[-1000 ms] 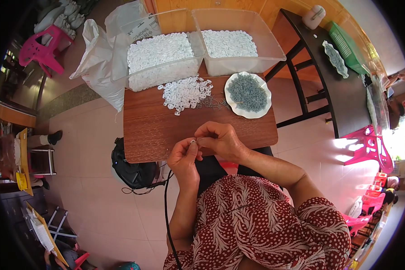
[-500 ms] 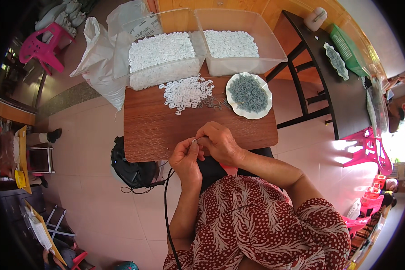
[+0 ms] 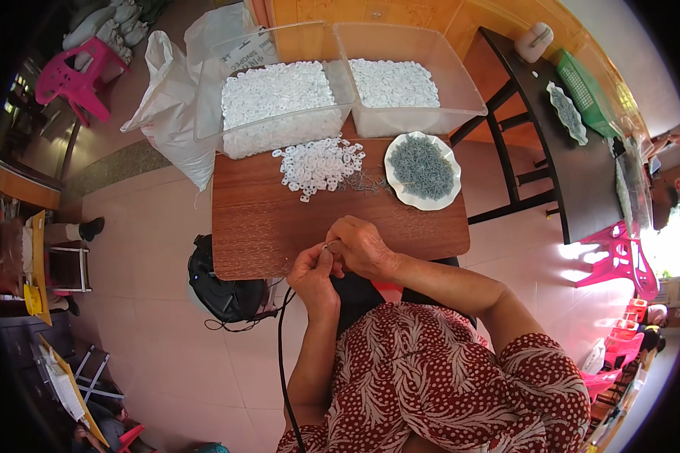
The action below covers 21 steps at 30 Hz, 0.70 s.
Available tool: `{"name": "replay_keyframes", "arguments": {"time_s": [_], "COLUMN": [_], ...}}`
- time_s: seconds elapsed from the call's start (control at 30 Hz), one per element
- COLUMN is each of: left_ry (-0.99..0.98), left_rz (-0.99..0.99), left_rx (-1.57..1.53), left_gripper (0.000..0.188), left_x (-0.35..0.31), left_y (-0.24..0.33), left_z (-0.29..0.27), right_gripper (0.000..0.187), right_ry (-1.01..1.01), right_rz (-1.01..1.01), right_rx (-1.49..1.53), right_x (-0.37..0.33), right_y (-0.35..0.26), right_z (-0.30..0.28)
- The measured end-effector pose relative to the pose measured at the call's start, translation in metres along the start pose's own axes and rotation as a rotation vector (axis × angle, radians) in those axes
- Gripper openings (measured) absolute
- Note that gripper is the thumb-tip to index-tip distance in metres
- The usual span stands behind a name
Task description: Assembling small electrical plug components by inserting metal terminals into plastic housings.
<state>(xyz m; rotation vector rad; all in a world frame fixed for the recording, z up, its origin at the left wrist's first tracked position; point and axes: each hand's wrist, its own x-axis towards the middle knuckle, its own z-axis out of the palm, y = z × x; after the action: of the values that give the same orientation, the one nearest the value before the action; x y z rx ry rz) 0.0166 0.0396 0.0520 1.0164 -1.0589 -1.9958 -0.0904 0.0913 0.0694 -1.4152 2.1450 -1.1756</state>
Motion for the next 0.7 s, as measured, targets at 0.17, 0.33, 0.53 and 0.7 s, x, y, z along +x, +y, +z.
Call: {"name": "replay_keyframes", "arguments": {"time_s": [0.17, 0.33, 0.53, 0.7], "left_ry": [0.017, 0.043, 0.058, 0.083], "left_rz": [-0.036, -0.115, -0.117, -0.135], "left_rx": [-0.003, -0.103, -0.155, -0.163], "left_gripper": [0.009, 0.010, 0.009, 0.008], "left_x": [0.013, 0.030, 0.037, 0.038], "left_y": [-0.008, -0.006, -0.005, -0.007], "left_z": [-0.006, -0.013, -0.019, -0.023], "right_gripper": [0.012, 0.008, 0.010, 0.018], "right_ry": [-0.044, 0.017, 0.245, 0.161], "right_rz": [0.064, 0.046, -0.019, -0.088], "right_rx": [0.023, 0.080, -0.325, -0.591], "right_x": [0.009, 0.028, 0.068, 0.078], "right_y": [0.009, 0.029, 0.086, 0.101], "right_z": [0.007, 0.009, 0.025, 0.039]}}
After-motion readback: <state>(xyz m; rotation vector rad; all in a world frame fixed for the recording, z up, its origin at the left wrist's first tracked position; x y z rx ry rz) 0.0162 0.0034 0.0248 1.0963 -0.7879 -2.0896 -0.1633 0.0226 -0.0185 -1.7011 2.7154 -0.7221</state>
